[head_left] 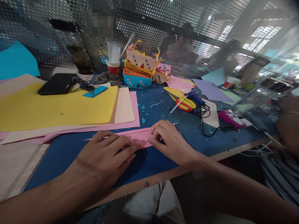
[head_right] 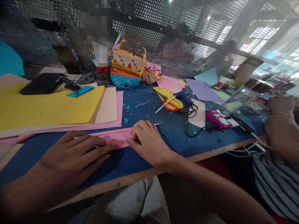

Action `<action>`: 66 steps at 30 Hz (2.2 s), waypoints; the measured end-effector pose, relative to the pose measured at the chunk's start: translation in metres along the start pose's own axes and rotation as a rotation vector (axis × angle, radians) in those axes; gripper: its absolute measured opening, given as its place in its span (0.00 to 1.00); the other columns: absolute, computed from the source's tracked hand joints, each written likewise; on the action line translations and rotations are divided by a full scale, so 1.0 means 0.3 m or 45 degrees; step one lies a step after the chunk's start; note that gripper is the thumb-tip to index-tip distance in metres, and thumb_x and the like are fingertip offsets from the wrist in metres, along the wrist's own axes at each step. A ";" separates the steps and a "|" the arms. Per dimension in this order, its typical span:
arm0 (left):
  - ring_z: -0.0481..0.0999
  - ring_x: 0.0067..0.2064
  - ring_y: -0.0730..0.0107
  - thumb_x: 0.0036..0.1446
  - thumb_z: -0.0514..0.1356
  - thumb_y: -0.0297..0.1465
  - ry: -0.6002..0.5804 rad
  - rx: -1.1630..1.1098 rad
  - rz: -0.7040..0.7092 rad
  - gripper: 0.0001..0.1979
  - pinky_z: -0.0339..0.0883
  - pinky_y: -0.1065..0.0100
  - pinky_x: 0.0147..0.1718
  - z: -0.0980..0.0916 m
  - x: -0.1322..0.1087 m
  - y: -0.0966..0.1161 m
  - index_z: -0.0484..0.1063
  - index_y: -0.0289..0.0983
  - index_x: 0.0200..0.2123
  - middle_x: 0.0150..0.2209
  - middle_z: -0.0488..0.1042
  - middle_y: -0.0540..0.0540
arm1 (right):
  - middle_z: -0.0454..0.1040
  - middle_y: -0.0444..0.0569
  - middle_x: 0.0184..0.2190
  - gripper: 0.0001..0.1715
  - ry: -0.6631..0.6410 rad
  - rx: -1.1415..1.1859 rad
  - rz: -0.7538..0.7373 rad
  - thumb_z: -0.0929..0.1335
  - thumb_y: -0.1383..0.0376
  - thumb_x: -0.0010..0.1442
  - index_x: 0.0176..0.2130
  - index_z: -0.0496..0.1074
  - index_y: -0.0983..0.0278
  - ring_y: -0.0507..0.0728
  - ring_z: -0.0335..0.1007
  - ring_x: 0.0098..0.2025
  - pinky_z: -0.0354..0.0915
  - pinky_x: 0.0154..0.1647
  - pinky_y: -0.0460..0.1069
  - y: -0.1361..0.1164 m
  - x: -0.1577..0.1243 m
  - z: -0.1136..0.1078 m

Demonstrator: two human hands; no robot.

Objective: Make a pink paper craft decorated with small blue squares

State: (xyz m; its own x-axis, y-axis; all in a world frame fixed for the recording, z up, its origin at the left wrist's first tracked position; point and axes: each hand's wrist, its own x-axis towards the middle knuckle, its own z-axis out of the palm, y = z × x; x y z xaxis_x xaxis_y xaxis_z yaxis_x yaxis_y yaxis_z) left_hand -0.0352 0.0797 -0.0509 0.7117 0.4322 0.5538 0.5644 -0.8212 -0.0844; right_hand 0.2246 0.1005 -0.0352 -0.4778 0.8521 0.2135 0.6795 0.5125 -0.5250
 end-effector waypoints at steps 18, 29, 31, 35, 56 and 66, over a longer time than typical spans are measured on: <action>0.80 0.45 0.56 0.76 0.55 0.27 -0.018 -0.035 -0.017 0.13 0.63 0.52 0.48 -0.006 -0.002 0.010 0.78 0.37 0.55 0.46 0.84 0.43 | 0.76 0.50 0.46 0.20 -0.021 -0.022 0.035 0.73 0.68 0.71 0.31 0.63 0.60 0.60 0.70 0.51 0.63 0.57 0.57 -0.007 0.002 -0.001; 0.79 0.43 0.55 0.75 0.56 0.26 -0.012 -0.034 0.004 0.12 0.64 0.52 0.46 -0.010 -0.001 0.009 0.79 0.37 0.53 0.44 0.83 0.44 | 0.75 0.50 0.45 0.20 -0.019 -0.032 0.032 0.72 0.68 0.72 0.32 0.61 0.59 0.60 0.70 0.51 0.64 0.57 0.57 -0.014 0.004 -0.006; 0.79 0.43 0.56 0.76 0.55 0.26 -0.009 -0.031 0.009 0.12 0.64 0.52 0.46 -0.008 -0.001 0.009 0.79 0.37 0.54 0.45 0.84 0.43 | 0.76 0.49 0.46 0.19 -0.013 -0.033 0.033 0.72 0.68 0.72 0.32 0.62 0.59 0.60 0.70 0.51 0.64 0.57 0.57 -0.013 0.003 -0.004; 0.79 0.44 0.56 0.76 0.55 0.26 -0.023 -0.038 -0.005 0.13 0.63 0.52 0.47 -0.005 0.001 0.008 0.78 0.38 0.54 0.45 0.84 0.43 | 0.76 0.49 0.45 0.20 -0.012 -0.037 0.026 0.72 0.68 0.71 0.32 0.61 0.59 0.60 0.70 0.51 0.63 0.57 0.57 -0.010 0.003 -0.001; 0.80 0.42 0.57 0.74 0.57 0.29 -0.008 -0.044 -0.072 0.13 0.65 0.53 0.47 0.002 -0.009 0.010 0.79 0.39 0.55 0.46 0.84 0.43 | 0.76 0.50 0.46 0.17 -0.014 -0.065 0.018 0.71 0.67 0.72 0.32 0.63 0.59 0.61 0.69 0.51 0.63 0.57 0.58 -0.007 0.001 -0.003; 0.80 0.42 0.56 0.75 0.55 0.29 -0.034 0.030 -0.016 0.14 0.66 0.52 0.45 -0.004 -0.003 0.008 0.78 0.39 0.56 0.45 0.84 0.43 | 0.75 0.50 0.47 0.17 -0.019 -0.053 0.055 0.72 0.67 0.72 0.32 0.64 0.59 0.61 0.70 0.52 0.63 0.57 0.58 -0.009 0.000 -0.002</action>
State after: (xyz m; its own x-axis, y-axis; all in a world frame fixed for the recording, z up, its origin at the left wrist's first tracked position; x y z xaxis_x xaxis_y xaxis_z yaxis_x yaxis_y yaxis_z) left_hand -0.0351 0.0769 -0.0505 0.7151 0.4528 0.5326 0.5831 -0.8065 -0.0973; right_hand 0.2232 0.0990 -0.0332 -0.4554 0.8722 0.1786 0.7224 0.4793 -0.4984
